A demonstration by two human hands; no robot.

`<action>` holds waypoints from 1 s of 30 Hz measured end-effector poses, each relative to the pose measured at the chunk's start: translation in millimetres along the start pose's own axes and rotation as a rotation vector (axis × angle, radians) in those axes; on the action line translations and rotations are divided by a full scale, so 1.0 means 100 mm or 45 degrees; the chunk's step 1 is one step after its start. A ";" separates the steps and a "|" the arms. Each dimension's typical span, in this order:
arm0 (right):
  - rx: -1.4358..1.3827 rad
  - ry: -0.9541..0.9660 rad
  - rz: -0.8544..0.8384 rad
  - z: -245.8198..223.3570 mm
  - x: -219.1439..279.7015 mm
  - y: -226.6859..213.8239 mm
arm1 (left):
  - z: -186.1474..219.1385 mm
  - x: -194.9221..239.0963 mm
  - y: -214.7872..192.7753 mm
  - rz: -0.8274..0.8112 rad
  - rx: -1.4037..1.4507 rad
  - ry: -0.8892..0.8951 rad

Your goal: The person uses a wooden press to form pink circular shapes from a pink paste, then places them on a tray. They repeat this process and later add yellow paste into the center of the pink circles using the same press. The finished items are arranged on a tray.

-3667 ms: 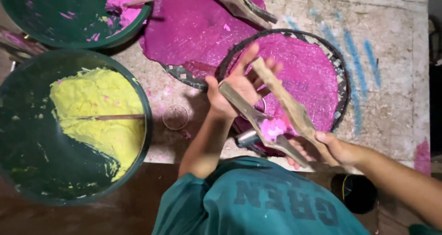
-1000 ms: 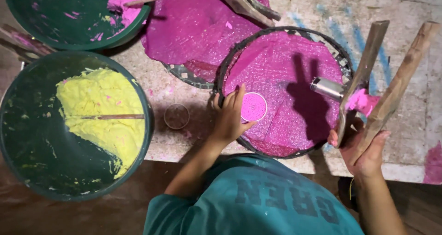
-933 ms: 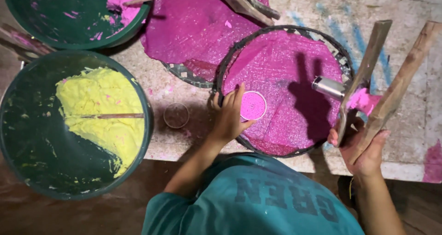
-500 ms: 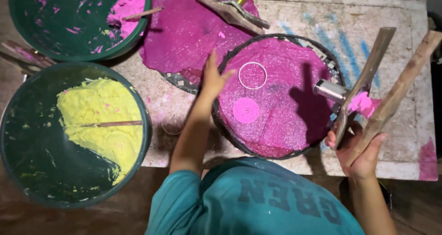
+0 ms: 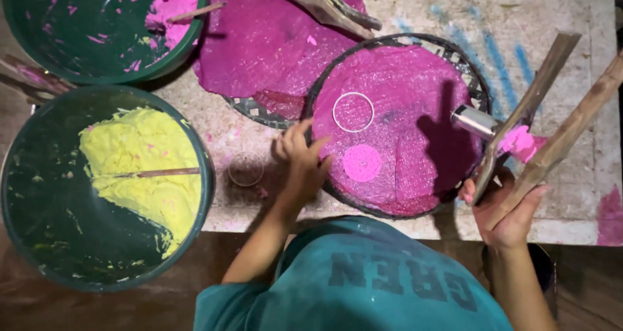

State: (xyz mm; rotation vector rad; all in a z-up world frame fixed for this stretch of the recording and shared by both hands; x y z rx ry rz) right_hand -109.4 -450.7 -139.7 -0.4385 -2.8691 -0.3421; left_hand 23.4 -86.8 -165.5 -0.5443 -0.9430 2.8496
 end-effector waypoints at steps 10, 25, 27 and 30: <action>0.010 -0.025 -0.054 0.00 0.09 0.06 | 0.23 0.08 0.14 0.009 0.026 0.185; 0.001 -0.063 -0.067 0.10 0.15 0.02 | 0.01 -0.47 0.28 -0.152 -0.169 0.175; 0.014 -0.051 -0.051 0.09 0.12 0.03 | -0.04 -0.49 0.26 -0.177 -0.217 0.184; 0.026 -0.075 -0.071 0.06 0.11 0.07 | -0.10 -0.37 0.22 -0.192 -0.181 0.158</action>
Point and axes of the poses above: each hand's wrist, its own x-axis away from the middle knuckle, its own y-axis out of the palm, z = x × y, the point moved 5 cm from there along -x, towards the middle knuckle, and after that the axes turned 11 degrees about x, right-handed, at the moved point
